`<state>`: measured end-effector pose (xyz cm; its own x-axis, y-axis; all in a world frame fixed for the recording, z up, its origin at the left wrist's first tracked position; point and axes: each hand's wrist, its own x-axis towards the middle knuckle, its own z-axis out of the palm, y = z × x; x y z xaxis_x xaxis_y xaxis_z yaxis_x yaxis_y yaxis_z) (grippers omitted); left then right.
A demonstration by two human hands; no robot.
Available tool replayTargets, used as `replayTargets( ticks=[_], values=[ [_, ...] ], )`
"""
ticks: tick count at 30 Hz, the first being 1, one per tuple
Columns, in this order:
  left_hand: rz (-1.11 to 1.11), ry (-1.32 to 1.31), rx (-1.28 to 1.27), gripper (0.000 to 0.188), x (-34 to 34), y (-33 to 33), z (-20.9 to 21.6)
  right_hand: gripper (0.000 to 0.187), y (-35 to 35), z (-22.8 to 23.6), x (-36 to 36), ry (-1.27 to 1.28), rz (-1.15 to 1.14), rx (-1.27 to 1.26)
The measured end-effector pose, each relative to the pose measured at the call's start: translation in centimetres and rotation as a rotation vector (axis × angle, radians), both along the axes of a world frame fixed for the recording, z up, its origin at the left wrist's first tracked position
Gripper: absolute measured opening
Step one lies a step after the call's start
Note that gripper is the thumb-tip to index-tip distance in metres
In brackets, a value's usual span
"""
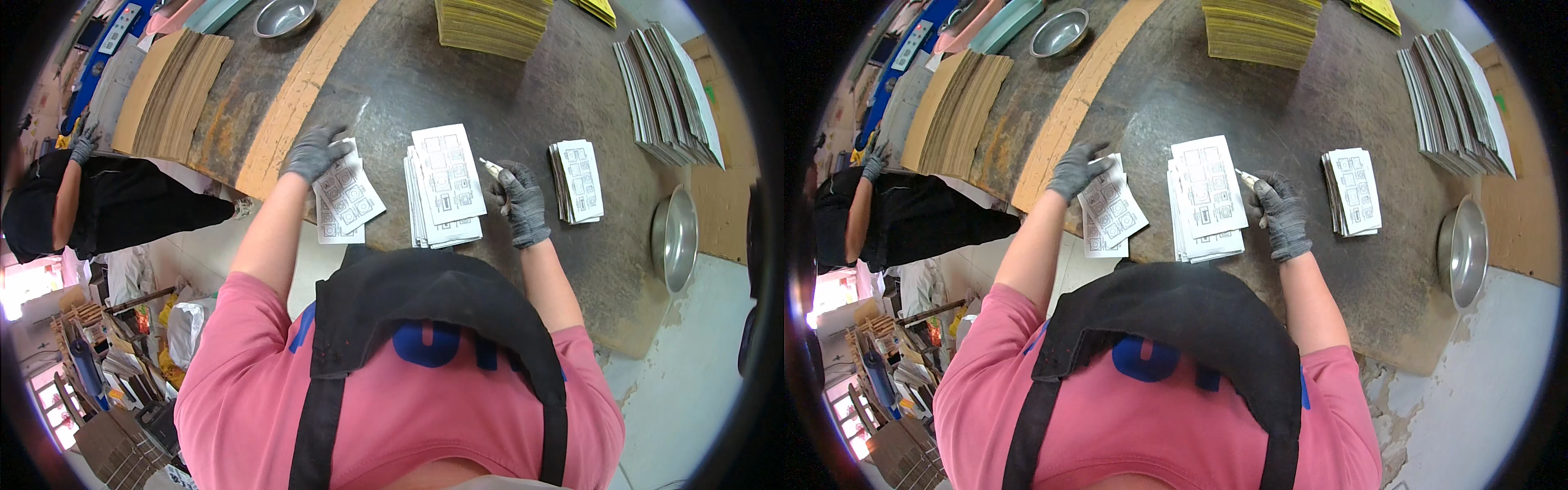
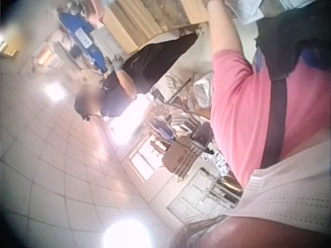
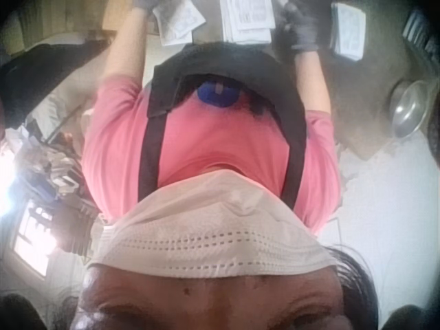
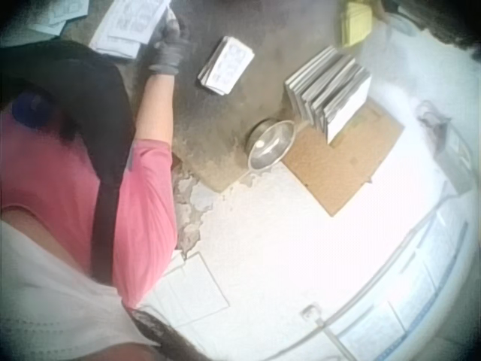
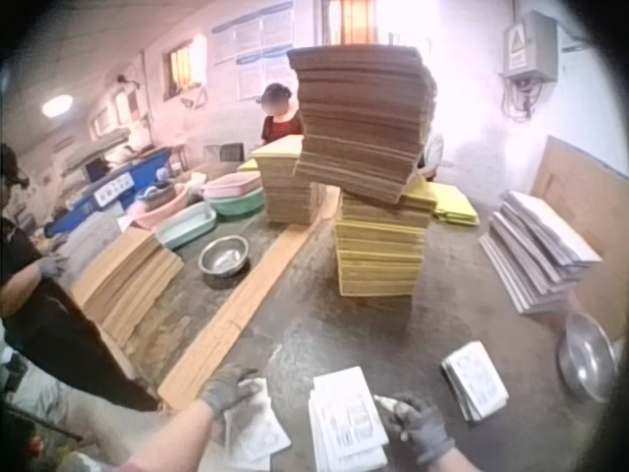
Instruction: The person marks printed grids on small white paper sheets using a pen-like tool, then stacks the marked sheets. Another person works nearby with cardboard pieces.
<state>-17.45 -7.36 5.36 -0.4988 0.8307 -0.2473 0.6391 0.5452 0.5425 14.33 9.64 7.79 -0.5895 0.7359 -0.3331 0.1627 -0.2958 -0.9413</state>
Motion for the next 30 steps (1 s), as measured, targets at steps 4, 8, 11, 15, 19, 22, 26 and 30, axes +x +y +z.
replayTargets(
  ticks=[4,8,11,15,19,22,26,30],
  values=[
    [-0.104,-0.159,0.225,0.056,5.3,6.2,-0.3,0.018,-0.1,-0.1,-0.1,-0.076,0.007,0.000],
    [-0.216,-0.119,0.026,0.052,7.8,9.8,0.9,0.019,-0.2,0.1,0.1,-0.216,0.105,0.034],
    [-0.333,-0.140,-0.002,0.049,7.8,10.4,1.3,0.020,-0.4,-0.3,0.5,-0.244,0.157,0.088],
    [-0.309,-0.237,0.049,0.047,6.9,9.5,0.3,0.024,0.0,-1.5,0.7,-0.353,0.219,0.198],
    [-0.254,-0.255,0.041,0.049,6.6,8.8,-1.4,0.027,0.3,-2.7,0.1,-0.502,0.319,0.324],
    [-0.209,-0.356,0.025,0.048,6.5,8.9,-2.3,0.030,0.3,-3.3,-0.6,-0.496,0.349,0.277],
    [-0.217,-0.379,0.023,0.047,6.4,8.8,-2.4,0.034,0.8,-2.7,-1.4,-0.484,0.348,0.087],
    [-0.272,-0.288,0.024,0.047,6.4,9.0,-2.0,0.028,1.4,-0.4,-2.9,-0.632,0.601,0.566]
  ],
)
